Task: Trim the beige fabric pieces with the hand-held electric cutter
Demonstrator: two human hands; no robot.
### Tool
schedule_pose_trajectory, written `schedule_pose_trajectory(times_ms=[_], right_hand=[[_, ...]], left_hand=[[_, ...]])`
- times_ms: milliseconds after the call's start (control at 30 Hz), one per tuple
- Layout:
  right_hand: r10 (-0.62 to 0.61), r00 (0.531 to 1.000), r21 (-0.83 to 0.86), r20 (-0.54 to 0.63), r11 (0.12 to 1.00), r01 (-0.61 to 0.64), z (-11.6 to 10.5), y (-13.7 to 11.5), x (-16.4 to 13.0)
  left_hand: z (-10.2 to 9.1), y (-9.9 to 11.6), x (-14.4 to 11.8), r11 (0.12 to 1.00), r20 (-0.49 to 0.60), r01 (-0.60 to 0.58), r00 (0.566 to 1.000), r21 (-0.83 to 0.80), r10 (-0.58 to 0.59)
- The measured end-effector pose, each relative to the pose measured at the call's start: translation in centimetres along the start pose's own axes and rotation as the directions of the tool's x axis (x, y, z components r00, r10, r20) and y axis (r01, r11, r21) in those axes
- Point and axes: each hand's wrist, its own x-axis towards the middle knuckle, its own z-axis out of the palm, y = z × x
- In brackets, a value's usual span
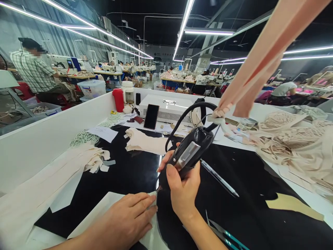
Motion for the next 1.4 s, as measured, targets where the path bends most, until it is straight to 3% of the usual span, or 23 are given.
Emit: schedule_pose_trajectory(times_ms=[167, 900, 1200, 1400], right_hand=[[-0.002, 1.0, 0.016, 0.01, 1.0, 0.002, -0.1, 0.0, 0.0], [0.033, 0.999, 0.075, -0.02, 0.997, -0.032, 0.6, -0.1, 0.0], [0.029, 0.998, 0.14, 0.056, 0.989, -0.037, 1.1, 0.0, -0.5], [0.022, 0.999, 0.137, 0.026, 0.99, -0.026, 1.1, 0.3, -0.5]], left_hand=[[-0.1, 0.1, 0.2, 1.0, -0.044, 0.007, 0.999, 0.001, -0.007], [0.0, 0.3, 0.2, 0.999, -0.017, 0.033, 0.999, -0.009, -0.034], [0.4, 0.2, 0.2, 0.999, 0.004, 0.031, 1.0, -0.019, -0.031], [0.0, 0.3, 0.3, 0.998, -0.007, 0.042, 0.999, -0.036, -0.042]])
